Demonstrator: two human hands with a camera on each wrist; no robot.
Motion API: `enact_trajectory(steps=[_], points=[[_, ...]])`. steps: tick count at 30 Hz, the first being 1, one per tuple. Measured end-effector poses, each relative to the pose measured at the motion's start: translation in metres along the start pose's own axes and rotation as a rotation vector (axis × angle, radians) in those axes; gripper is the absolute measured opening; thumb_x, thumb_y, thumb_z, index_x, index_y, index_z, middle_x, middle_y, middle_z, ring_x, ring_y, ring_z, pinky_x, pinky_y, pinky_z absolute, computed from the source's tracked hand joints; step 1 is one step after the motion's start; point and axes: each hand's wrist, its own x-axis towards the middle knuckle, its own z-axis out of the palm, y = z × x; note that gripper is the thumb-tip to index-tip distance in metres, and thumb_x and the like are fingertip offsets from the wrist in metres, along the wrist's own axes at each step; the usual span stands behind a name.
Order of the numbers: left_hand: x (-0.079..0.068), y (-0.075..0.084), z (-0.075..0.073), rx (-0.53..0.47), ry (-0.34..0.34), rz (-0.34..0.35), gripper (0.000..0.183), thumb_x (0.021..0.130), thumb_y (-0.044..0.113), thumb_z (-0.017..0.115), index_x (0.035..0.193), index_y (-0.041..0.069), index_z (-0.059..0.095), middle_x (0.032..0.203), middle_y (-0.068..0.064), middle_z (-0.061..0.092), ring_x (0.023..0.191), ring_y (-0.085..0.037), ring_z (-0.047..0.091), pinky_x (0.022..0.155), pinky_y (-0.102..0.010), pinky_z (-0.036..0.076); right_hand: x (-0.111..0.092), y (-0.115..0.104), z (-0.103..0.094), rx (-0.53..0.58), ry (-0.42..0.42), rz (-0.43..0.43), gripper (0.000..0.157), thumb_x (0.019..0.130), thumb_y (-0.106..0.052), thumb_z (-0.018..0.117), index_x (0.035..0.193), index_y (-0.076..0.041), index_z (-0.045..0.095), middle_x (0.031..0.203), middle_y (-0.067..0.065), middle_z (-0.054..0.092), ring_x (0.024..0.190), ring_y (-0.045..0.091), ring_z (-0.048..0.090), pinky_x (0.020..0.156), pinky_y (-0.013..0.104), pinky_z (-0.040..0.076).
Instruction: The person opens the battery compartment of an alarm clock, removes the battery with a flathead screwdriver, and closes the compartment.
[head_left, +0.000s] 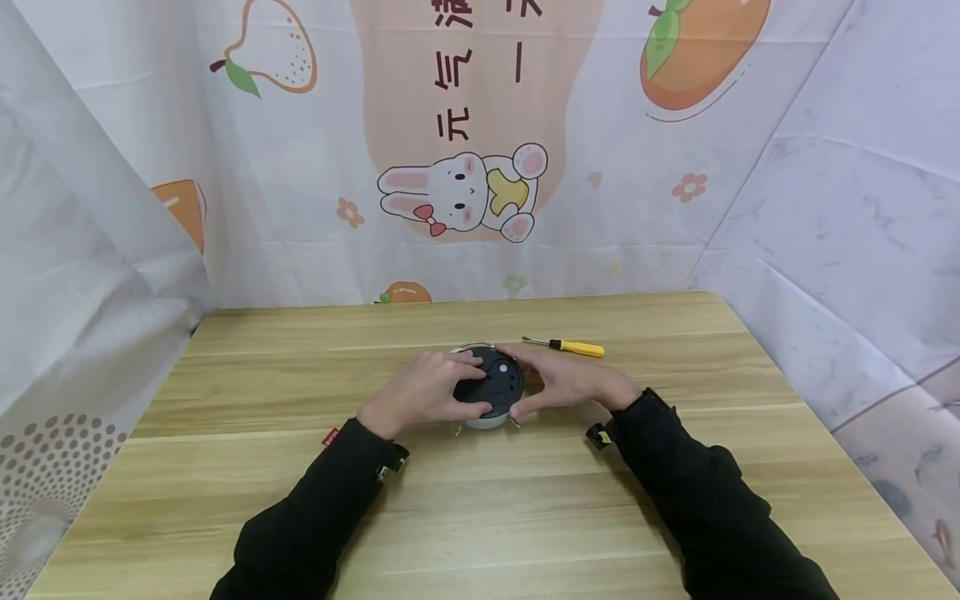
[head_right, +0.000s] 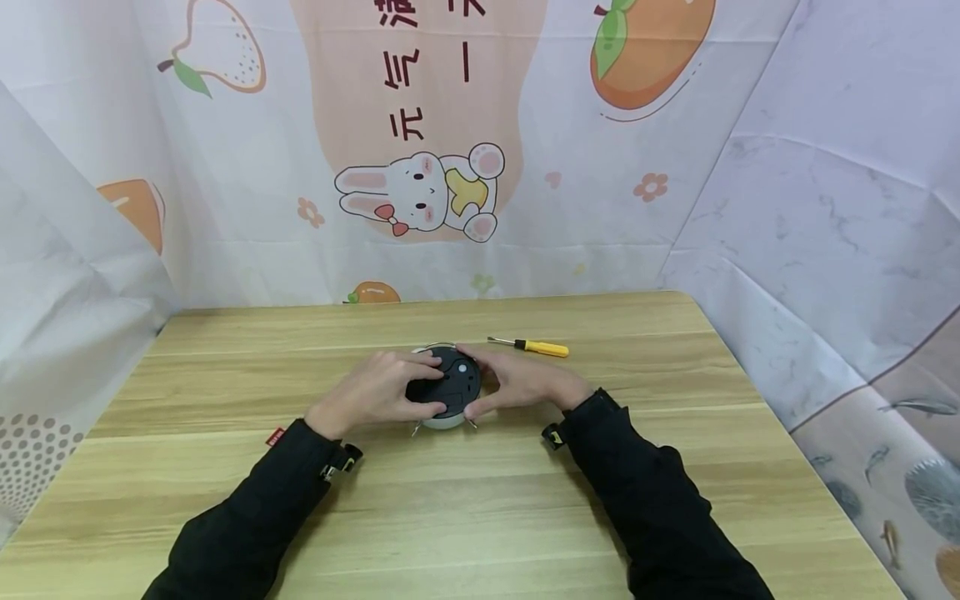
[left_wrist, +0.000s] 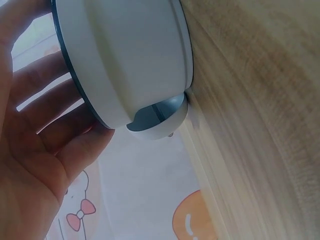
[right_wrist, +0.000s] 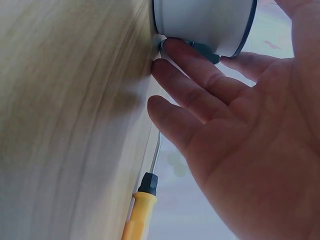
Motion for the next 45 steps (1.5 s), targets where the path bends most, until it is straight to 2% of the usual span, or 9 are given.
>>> enact_trajectory(steps=[5, 12, 19, 30, 38, 45], points=[[0.0010, 0.0004, -0.0006, 0.000, 0.005, 0.000, 0.046, 0.087, 0.045, 0.078, 0.110, 0.005, 0.079, 0.121, -0.013, 0.071, 0.115, -0.024, 0.067, 0.095, -0.037, 0.054, 0.0005, 0.0013, -0.0004, 0.006, 0.000, -0.009, 0.107, 0.085, -0.040, 0.082, 0.163, -0.012, 0.016, 0.159, 0.002, 0.036, 0.134, 0.014, 0.049, 0.110, 0.036, 0.041], [0.0017, 0.0008, -0.0011, 0.003, 0.001, -0.008, 0.045, 0.086, 0.045, 0.078, 0.108, 0.005, 0.079, 0.120, -0.014, 0.071, 0.115, -0.024, 0.067, 0.096, -0.037, 0.054, 0.0012, 0.0029, -0.0005, 0.019, -0.005, -0.008, 0.107, 0.085, -0.038, 0.083, 0.163, -0.011, 0.016, 0.159, 0.002, 0.036, 0.134, 0.012, 0.050, 0.109, 0.033, 0.042], [0.0008, -0.0002, 0.0008, 0.017, 0.009, 0.003, 0.044, 0.086, 0.044, 0.077, 0.107, 0.006, 0.080, 0.118, -0.012, 0.072, 0.114, -0.023, 0.068, 0.094, -0.036, 0.054, 0.0014, 0.0019, 0.0011, 0.031, -0.008, -0.023, 0.106, 0.086, -0.037, 0.083, 0.163, -0.009, 0.015, 0.158, 0.007, 0.037, 0.134, 0.019, 0.050, 0.109, 0.039, 0.042], [0.0005, 0.0001, 0.0019, 0.042, 0.012, 0.015, 0.042, 0.087, 0.044, 0.075, 0.107, 0.006, 0.080, 0.118, -0.014, 0.072, 0.112, -0.024, 0.069, 0.091, -0.036, 0.056, 0.0017, 0.0022, 0.0014, 0.040, -0.005, -0.028, 0.104, 0.087, -0.033, 0.082, 0.163, -0.010, 0.015, 0.159, 0.008, 0.036, 0.137, 0.022, 0.047, 0.111, 0.042, 0.040], [0.0016, -0.0018, 0.0022, -0.011, 0.030, 0.028, 0.038, 0.089, 0.039, 0.074, 0.103, 0.005, 0.080, 0.114, -0.014, 0.074, 0.114, -0.024, 0.068, 0.093, -0.037, 0.055, 0.0002, 0.0013, 0.0003, 0.024, -0.004, -0.055, 0.104, 0.087, -0.034, 0.082, 0.162, -0.006, 0.016, 0.152, 0.008, 0.046, 0.133, 0.019, 0.051, 0.110, 0.043, 0.041], [0.0017, -0.0019, 0.0030, -0.014, 0.038, 0.033, 0.034, 0.091, 0.037, 0.072, 0.101, 0.005, 0.081, 0.112, -0.013, 0.074, 0.112, -0.023, 0.068, 0.093, -0.037, 0.055, -0.0005, 0.0016, -0.0002, 0.011, -0.003, -0.040, 0.107, 0.085, -0.037, 0.083, 0.163, -0.009, 0.016, 0.149, 0.003, 0.050, 0.132, 0.013, 0.052, 0.112, 0.041, 0.039]])
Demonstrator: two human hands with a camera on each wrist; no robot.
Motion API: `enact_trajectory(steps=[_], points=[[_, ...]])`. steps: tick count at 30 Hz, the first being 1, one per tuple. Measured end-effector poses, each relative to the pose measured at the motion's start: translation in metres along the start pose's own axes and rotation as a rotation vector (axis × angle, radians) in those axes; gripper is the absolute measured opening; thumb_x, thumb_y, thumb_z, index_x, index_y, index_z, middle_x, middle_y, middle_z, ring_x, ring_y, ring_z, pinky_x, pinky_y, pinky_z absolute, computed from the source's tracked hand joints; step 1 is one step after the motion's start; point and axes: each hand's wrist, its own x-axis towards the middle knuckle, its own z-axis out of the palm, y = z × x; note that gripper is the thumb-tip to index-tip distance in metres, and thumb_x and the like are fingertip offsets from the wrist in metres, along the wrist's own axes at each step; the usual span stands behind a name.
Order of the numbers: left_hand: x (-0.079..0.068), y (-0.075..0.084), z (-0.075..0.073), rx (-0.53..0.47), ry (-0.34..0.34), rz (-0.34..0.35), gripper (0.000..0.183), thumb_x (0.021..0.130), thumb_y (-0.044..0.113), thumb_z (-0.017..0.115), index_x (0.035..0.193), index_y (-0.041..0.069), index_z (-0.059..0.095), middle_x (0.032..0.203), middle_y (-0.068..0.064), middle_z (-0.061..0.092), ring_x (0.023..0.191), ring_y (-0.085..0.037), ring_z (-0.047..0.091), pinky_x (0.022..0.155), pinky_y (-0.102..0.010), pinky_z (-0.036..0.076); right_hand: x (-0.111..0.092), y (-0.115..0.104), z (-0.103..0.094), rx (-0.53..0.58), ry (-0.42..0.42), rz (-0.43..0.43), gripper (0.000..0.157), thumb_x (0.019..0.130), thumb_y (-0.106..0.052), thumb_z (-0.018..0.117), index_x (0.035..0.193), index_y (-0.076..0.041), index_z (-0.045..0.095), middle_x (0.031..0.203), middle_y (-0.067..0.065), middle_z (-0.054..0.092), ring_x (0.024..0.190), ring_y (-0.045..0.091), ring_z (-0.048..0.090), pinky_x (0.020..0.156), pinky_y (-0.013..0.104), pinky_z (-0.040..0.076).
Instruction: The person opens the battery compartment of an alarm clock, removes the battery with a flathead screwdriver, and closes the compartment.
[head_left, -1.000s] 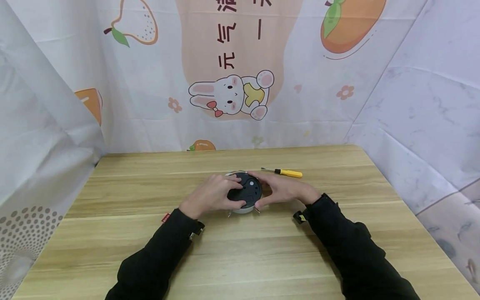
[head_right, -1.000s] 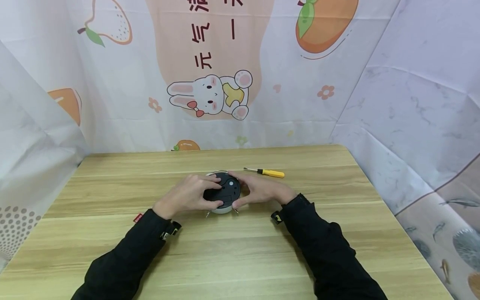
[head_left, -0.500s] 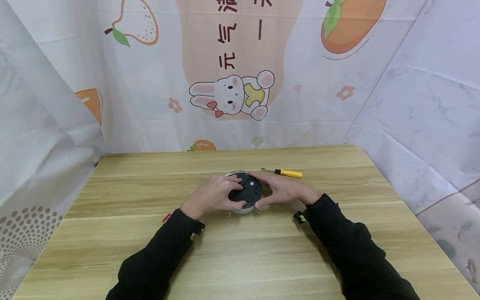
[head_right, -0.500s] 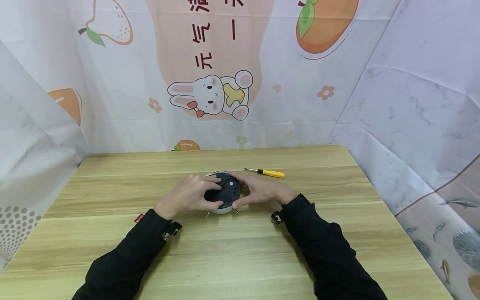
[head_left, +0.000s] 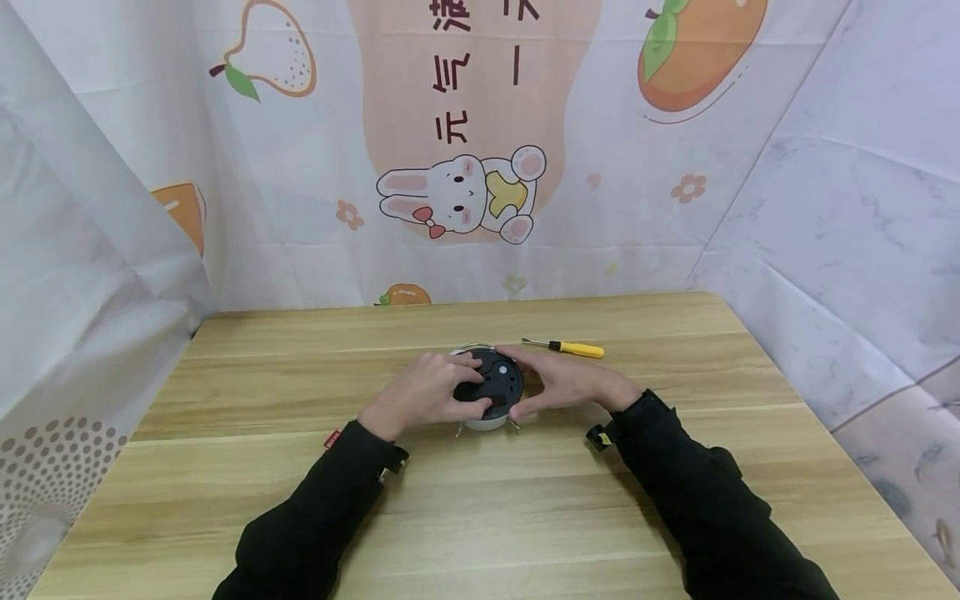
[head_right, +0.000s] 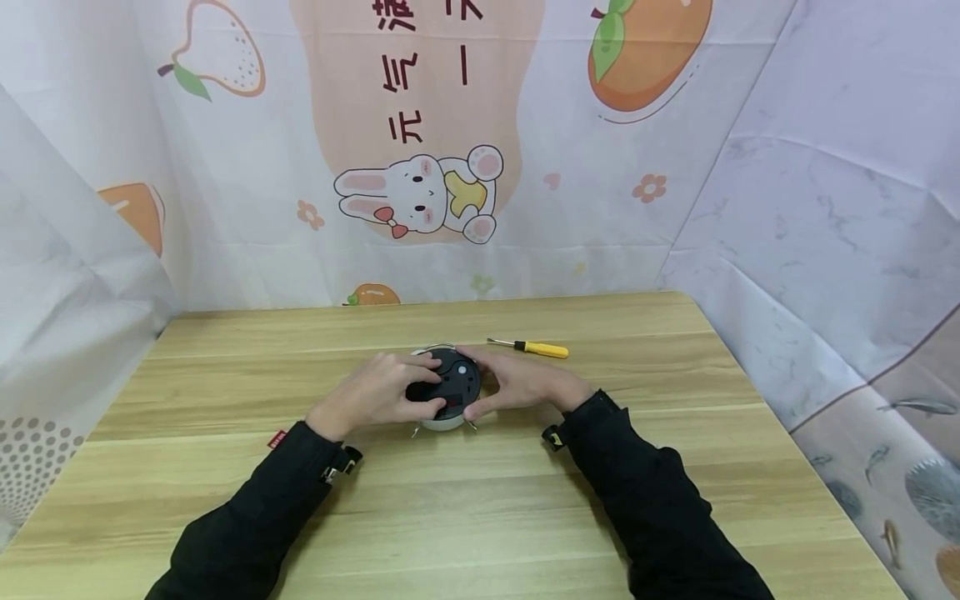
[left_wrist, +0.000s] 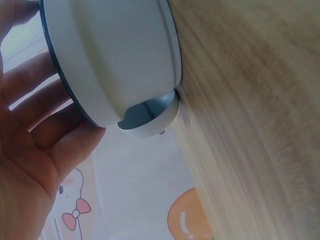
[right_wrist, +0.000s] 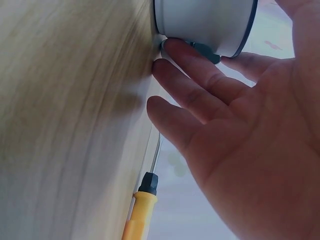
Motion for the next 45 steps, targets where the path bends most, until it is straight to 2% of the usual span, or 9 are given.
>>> enact_trajectory(steps=[7, 15, 19, 35, 45], points=[[0.0003, -0.0008, 0.0014, -0.016, 0.031, 0.000, 0.028, 0.096, 0.030, 0.066, 0.097, 0.007, 0.081, 0.110, -0.012, 0.075, 0.111, -0.022, 0.069, 0.092, -0.037, 0.055, 0.0011, -0.0001, 0.0008, 0.010, -0.001, 0.023, 0.108, 0.084, -0.037, 0.084, 0.163, -0.011, 0.016, 0.149, -0.001, 0.051, 0.132, 0.007, 0.051, 0.112, 0.035, 0.038], [-0.0003, -0.0009, 0.0014, -0.003, 0.037, 0.006, 0.023, 0.099, 0.026, 0.064, 0.096, 0.010, 0.081, 0.111, -0.012, 0.075, 0.110, -0.022, 0.069, 0.090, -0.036, 0.056, -0.0002, -0.0016, 0.0005, 0.020, -0.002, -0.012, 0.105, 0.087, -0.032, 0.083, 0.163, -0.007, 0.015, 0.149, 0.007, 0.051, 0.133, 0.017, 0.051, 0.111, 0.043, 0.039], [-0.0009, -0.0008, 0.0013, -0.004, 0.043, 0.010, 0.022, 0.098, 0.025, 0.065, 0.096, 0.010, 0.081, 0.111, -0.012, 0.075, 0.109, -0.022, 0.070, 0.089, -0.036, 0.057, -0.0004, -0.0018, 0.0008, 0.020, -0.001, -0.011, 0.104, 0.087, -0.031, 0.083, 0.163, -0.008, 0.015, 0.149, 0.008, 0.050, 0.132, 0.018, 0.052, 0.111, 0.044, 0.039], [-0.0013, -0.0026, 0.0026, 0.021, 0.058, 0.017, 0.020, 0.098, 0.023, 0.067, 0.101, 0.008, 0.080, 0.113, -0.012, 0.074, 0.109, -0.023, 0.070, 0.090, -0.038, 0.057, 0.0005, -0.0030, 0.0008, -0.013, 0.002, 0.016, 0.108, 0.085, -0.038, 0.084, 0.163, -0.007, 0.015, 0.146, 0.000, 0.053, 0.129, 0.008, 0.053, 0.110, 0.037, 0.040], [-0.0018, -0.0020, 0.0020, 0.033, 0.047, 0.015, 0.020, 0.098, 0.024, 0.068, 0.100, 0.009, 0.081, 0.113, -0.011, 0.074, 0.108, -0.022, 0.070, 0.090, -0.037, 0.057, 0.0013, -0.0001, 0.0018, 0.011, -0.002, 0.015, 0.107, 0.085, -0.036, 0.084, 0.163, -0.008, 0.015, 0.149, 0.000, 0.050, 0.130, 0.008, 0.052, 0.110, 0.035, 0.040]])
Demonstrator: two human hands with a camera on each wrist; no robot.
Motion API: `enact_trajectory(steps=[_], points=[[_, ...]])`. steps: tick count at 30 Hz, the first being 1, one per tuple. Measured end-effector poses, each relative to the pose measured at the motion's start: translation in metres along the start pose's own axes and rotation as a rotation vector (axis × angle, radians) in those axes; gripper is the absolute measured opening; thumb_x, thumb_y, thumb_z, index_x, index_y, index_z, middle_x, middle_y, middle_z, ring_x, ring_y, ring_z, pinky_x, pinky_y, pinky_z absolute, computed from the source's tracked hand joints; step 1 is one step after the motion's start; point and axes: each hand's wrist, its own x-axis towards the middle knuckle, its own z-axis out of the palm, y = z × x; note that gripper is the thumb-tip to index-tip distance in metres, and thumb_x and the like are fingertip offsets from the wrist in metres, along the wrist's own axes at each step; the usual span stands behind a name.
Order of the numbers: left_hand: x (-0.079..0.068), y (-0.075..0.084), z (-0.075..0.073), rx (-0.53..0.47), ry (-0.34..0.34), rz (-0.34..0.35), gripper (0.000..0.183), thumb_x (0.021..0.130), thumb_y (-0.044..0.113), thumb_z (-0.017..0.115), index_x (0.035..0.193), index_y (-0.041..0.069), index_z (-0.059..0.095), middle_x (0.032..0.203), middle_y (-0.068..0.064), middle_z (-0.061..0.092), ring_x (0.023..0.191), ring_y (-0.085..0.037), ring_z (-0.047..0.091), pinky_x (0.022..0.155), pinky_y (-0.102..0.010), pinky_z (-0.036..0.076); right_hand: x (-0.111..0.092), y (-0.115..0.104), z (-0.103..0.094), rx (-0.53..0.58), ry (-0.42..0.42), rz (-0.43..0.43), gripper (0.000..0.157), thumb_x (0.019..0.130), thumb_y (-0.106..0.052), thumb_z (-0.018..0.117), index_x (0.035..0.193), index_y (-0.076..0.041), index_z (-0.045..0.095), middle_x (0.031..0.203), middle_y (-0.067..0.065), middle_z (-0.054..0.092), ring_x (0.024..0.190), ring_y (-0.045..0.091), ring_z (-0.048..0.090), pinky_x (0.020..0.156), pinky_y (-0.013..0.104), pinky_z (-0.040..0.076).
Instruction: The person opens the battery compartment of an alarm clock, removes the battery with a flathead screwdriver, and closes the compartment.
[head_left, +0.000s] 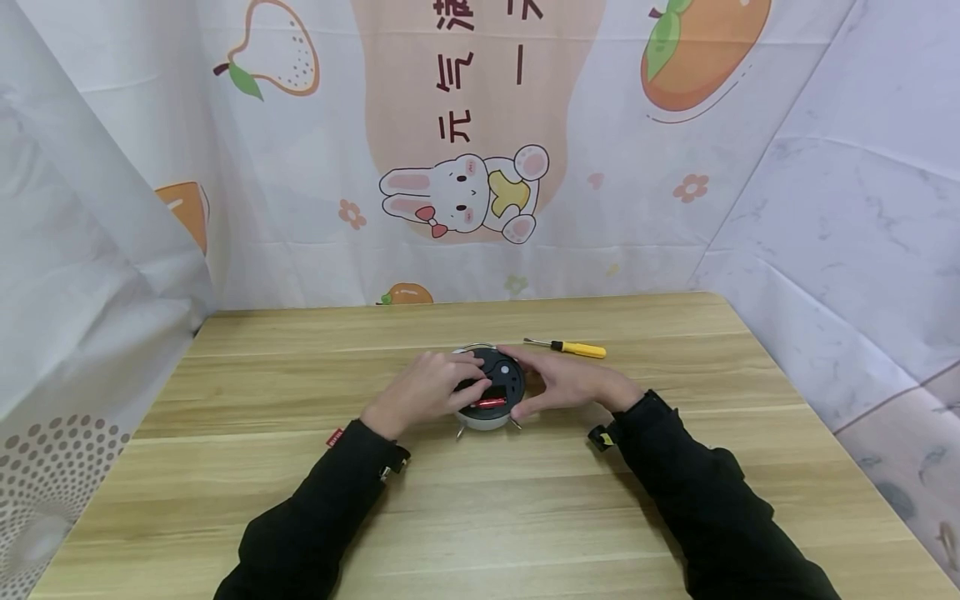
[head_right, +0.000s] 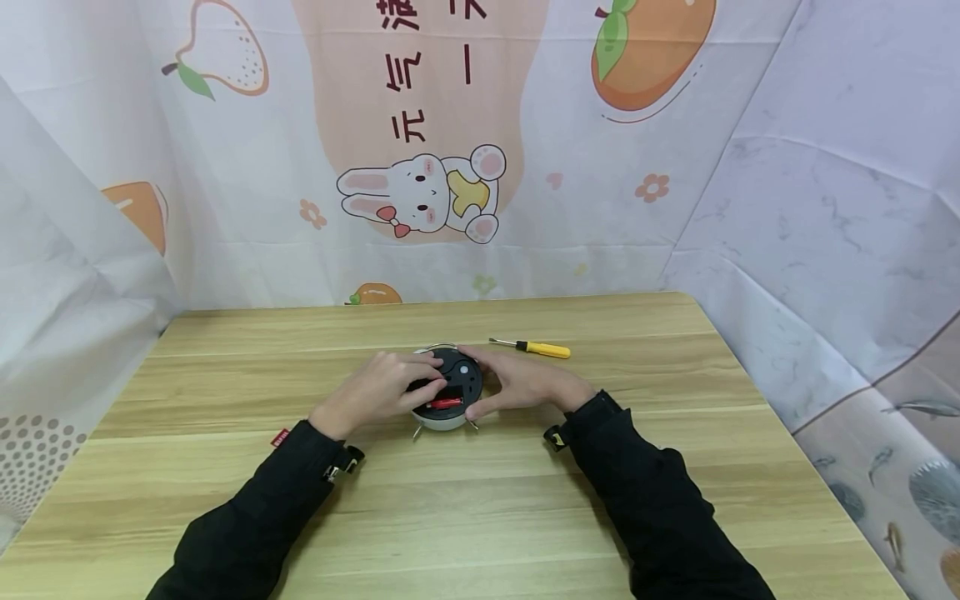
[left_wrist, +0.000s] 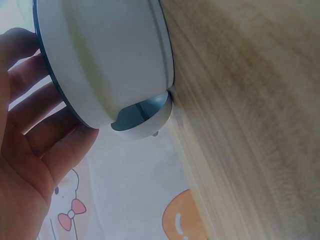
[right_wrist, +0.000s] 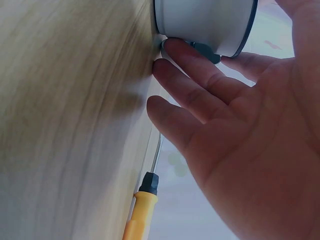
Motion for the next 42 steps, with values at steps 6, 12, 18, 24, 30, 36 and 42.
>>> enact_trajectory(steps=[6, 12, 18, 24, 30, 36, 42], points=[[-0.001, 0.001, -0.001, 0.002, -0.003, 0.010, 0.017, 0.094, 0.022, 0.072, 0.098, 0.007, 0.080, 0.114, -0.014, 0.073, 0.103, -0.023, 0.072, 0.085, -0.036, 0.058, 0.000, 0.000, 0.000, -0.002, 0.001, 0.002, 0.108, 0.085, -0.037, 0.083, 0.163, -0.008, 0.015, 0.151, 0.000, 0.047, 0.132, 0.009, 0.051, 0.110, 0.035, 0.040], [-0.001, 0.001, -0.001, 0.006, -0.008, 0.002, 0.016, 0.095, 0.021, 0.072, 0.098, 0.008, 0.081, 0.115, -0.013, 0.073, 0.102, -0.023, 0.072, 0.085, -0.036, 0.058, 0.000, 0.000, 0.000, 0.000, 0.003, 0.009, 0.108, 0.085, -0.037, 0.084, 0.163, -0.010, 0.015, 0.152, 0.000, 0.047, 0.132, 0.008, 0.050, 0.110, 0.034, 0.040], [0.000, 0.000, -0.001, 0.012, -0.010, -0.002, 0.014, 0.096, 0.020, 0.072, 0.098, 0.009, 0.080, 0.115, -0.013, 0.073, 0.101, -0.023, 0.073, 0.085, -0.036, 0.058, -0.001, -0.001, -0.001, 0.007, 0.003, 0.019, 0.108, 0.085, -0.036, 0.084, 0.163, -0.011, 0.015, 0.153, 0.001, 0.045, 0.134, 0.009, 0.048, 0.110, 0.034, 0.040], [0.000, -0.001, 0.000, 0.003, -0.014, -0.020, 0.012, 0.096, 0.018, 0.071, 0.097, 0.010, 0.080, 0.115, -0.011, 0.074, 0.103, -0.022, 0.072, 0.087, -0.036, 0.058, -0.001, -0.001, -0.001, 0.017, -0.002, 0.010, 0.108, 0.085, -0.036, 0.084, 0.163, -0.009, 0.015, 0.155, 0.001, 0.044, 0.135, 0.009, 0.047, 0.111, 0.034, 0.039], [-0.001, -0.002, -0.004, 0.008, 0.023, -0.001, 0.011, 0.096, 0.016, 0.071, 0.097, 0.009, 0.079, 0.109, -0.008, 0.075, 0.102, -0.020, 0.072, 0.088, -0.036, 0.057, 0.000, 0.000, 0.000, 0.002, 0.004, 0.010, 0.108, 0.085, -0.037, 0.084, 0.163, -0.010, 0.015, 0.155, 0.001, 0.043, 0.136, 0.010, 0.046, 0.112, 0.035, 0.038], [-0.003, -0.007, -0.013, 0.010, 0.096, -0.009, 0.009, 0.095, 0.013, 0.071, 0.098, 0.009, 0.078, 0.094, -0.001, 0.076, 0.088, -0.013, 0.073, 0.079, -0.030, 0.058, -0.001, 0.000, 0.000, -0.016, 0.009, 0.022, 0.108, 0.084, -0.038, 0.084, 0.163, -0.012, 0.015, 0.156, -0.001, 0.041, 0.137, 0.010, 0.046, 0.113, 0.035, 0.036], [-0.007, -0.014, -0.022, 0.010, 0.135, -0.043, 0.007, 0.094, 0.011, 0.073, 0.097, 0.007, 0.077, 0.090, -0.002, 0.076, 0.080, -0.010, 0.071, 0.071, -0.026, 0.058, -0.002, -0.002, -0.001, -0.029, 0.012, 0.025, 0.108, 0.084, -0.039, 0.084, 0.163, -0.011, 0.016, 0.156, 0.000, 0.041, 0.137, 0.011, 0.046, 0.115, 0.037, 0.035]])
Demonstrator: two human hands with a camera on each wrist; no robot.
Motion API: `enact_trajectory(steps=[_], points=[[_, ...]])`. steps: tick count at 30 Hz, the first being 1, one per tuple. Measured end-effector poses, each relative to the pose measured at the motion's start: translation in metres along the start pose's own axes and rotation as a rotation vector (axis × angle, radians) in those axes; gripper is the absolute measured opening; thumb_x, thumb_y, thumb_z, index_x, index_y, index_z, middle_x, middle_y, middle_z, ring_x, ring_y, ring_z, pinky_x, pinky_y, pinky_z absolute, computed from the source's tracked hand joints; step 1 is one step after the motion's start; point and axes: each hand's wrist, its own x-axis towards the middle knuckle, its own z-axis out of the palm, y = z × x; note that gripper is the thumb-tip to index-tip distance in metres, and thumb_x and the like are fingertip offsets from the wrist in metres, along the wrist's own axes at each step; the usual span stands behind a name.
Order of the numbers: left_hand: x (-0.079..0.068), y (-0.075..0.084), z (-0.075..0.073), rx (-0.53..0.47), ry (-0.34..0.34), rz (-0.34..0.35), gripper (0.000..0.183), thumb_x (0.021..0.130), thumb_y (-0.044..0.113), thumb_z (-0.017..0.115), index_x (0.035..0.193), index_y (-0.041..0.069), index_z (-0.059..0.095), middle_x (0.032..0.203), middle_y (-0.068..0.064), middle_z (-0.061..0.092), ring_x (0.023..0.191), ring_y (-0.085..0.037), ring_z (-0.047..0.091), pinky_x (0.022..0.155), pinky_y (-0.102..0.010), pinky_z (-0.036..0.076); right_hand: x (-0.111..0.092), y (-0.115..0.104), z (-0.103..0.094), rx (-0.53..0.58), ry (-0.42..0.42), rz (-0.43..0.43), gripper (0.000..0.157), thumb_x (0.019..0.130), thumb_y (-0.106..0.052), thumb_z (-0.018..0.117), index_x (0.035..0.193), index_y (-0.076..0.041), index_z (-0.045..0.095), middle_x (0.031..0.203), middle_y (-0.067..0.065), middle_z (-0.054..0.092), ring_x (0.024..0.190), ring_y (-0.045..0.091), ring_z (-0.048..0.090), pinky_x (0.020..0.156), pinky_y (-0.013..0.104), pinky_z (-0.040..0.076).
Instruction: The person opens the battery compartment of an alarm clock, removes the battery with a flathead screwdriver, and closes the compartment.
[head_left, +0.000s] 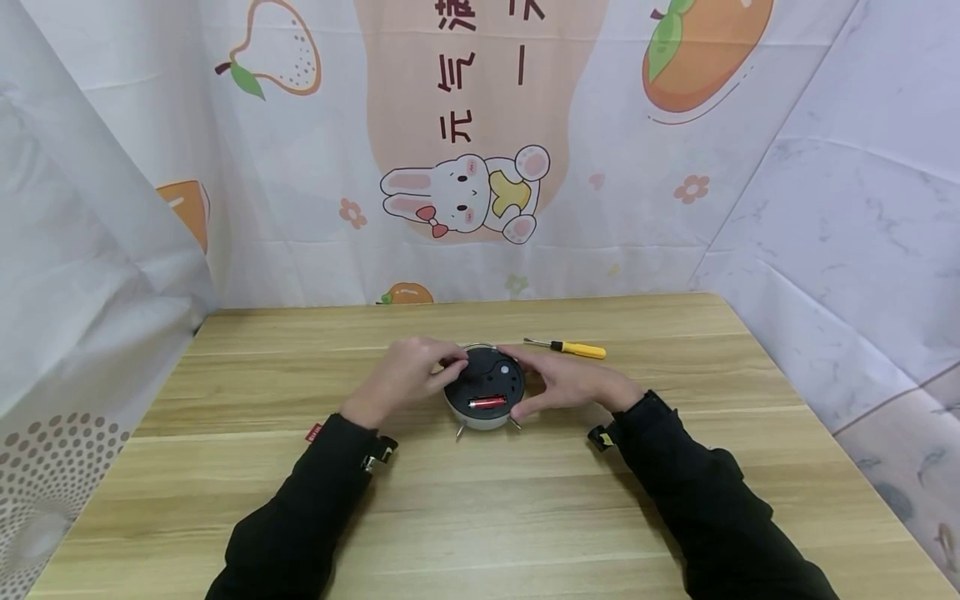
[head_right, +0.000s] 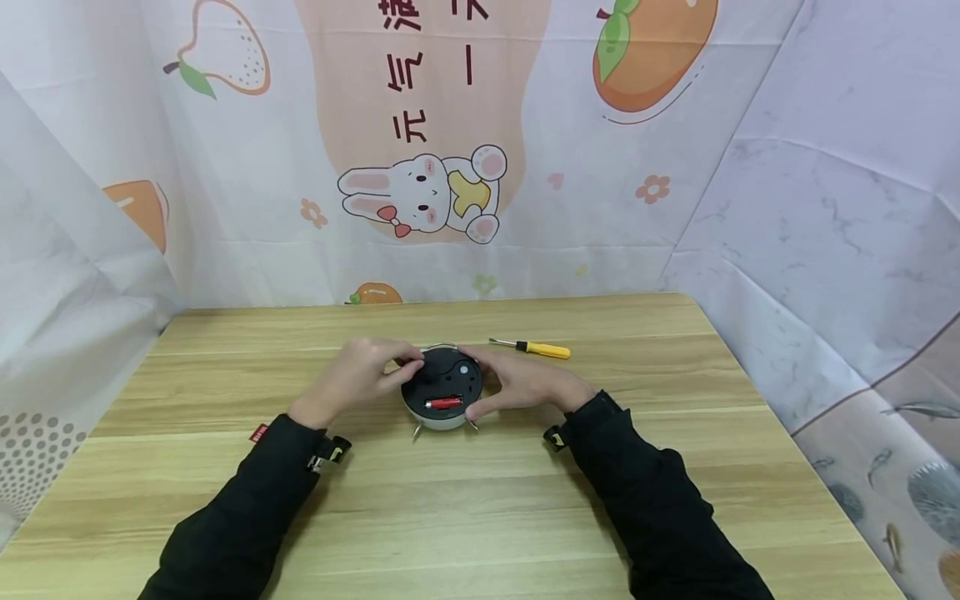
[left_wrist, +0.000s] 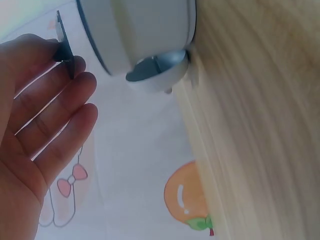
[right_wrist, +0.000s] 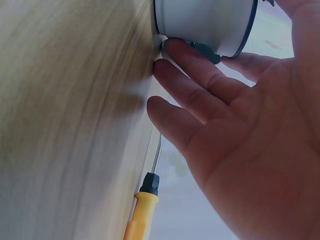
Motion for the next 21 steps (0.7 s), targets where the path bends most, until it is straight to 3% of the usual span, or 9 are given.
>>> enact_trajectory(steps=[21], points=[[-0.015, -0.026, -0.011, 0.007, 0.063, -0.101, 0.015, 0.089, 0.001, 0.075, 0.103, 0.006, 0.076, 0.098, -0.005, 0.076, 0.085, -0.015, 0.072, 0.075, -0.033, 0.059, -0.001, 0.000, 0.000, -0.012, 0.011, 0.005, 0.108, 0.083, -0.042, 0.085, 0.163, -0.013, 0.018, 0.158, -0.001, 0.038, 0.140, 0.015, 0.042, 0.117, 0.040, 0.031]])
